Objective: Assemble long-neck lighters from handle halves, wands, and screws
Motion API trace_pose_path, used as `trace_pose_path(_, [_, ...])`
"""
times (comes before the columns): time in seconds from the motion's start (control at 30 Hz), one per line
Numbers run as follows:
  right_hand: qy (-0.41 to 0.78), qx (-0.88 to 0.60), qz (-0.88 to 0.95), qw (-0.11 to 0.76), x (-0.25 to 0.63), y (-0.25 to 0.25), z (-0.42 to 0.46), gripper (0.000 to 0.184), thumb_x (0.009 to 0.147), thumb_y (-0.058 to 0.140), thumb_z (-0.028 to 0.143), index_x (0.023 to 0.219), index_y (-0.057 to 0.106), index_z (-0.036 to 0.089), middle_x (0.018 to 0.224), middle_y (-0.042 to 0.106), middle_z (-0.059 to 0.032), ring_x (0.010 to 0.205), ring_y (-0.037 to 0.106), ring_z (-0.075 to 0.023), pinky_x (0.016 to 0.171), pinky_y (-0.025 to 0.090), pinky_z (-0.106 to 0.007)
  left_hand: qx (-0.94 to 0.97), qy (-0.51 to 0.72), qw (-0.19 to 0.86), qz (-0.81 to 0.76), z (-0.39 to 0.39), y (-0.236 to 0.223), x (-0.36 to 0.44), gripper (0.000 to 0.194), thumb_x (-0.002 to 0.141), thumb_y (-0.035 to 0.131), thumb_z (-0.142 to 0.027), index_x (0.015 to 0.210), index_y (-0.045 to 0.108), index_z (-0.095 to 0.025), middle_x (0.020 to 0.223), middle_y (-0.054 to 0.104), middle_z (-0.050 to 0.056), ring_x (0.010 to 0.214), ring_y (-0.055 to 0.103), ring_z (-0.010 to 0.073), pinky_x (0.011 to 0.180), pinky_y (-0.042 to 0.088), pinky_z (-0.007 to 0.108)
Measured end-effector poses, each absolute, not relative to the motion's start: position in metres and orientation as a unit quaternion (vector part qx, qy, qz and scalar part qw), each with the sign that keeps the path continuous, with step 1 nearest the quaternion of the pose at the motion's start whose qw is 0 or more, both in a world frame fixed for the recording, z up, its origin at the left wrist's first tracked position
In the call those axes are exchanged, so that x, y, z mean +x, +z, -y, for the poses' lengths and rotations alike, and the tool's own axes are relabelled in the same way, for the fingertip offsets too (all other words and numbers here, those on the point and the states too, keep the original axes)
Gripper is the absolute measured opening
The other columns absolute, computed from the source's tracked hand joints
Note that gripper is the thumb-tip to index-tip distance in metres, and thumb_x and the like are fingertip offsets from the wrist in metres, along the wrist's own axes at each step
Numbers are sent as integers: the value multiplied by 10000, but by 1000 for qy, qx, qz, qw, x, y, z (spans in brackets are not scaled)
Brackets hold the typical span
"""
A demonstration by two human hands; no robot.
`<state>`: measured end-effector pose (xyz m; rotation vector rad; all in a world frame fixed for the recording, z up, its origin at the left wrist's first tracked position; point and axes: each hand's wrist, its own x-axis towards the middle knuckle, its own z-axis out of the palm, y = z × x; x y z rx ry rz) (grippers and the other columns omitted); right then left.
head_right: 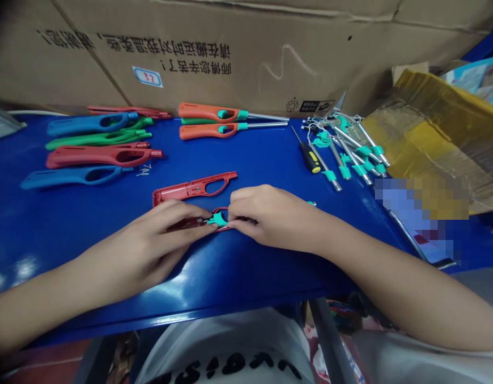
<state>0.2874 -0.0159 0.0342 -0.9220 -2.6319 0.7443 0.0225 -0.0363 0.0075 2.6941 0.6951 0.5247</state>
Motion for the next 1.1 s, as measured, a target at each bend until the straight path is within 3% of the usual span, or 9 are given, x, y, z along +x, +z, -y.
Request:
trace_pose_path(0.2, [297, -356, 873, 151, 284, 35, 16, 133, 916, 664, 104, 801, 711, 153, 793, 640, -6, 706, 567, -108, 633, 383, -245, 942, 180, 154, -239, 36, 7, 23, 423, 1008, 449, -63, 1375, 632, -166, 1252, 608, 155, 1148, 569, 262, 954, 566, 425])
trace_pose_path(1.1, [274, -357, 881, 148, 281, 35, 20, 168, 934, 618, 103, 800, 700, 161, 778, 633, -4, 678, 538, -105, 632, 373, -243, 941, 182, 157, -238, 35, 4, 23, 435, 1001, 466, -59, 1391, 625, -167, 1271, 595, 156, 1187, 553, 273, 986, 547, 433])
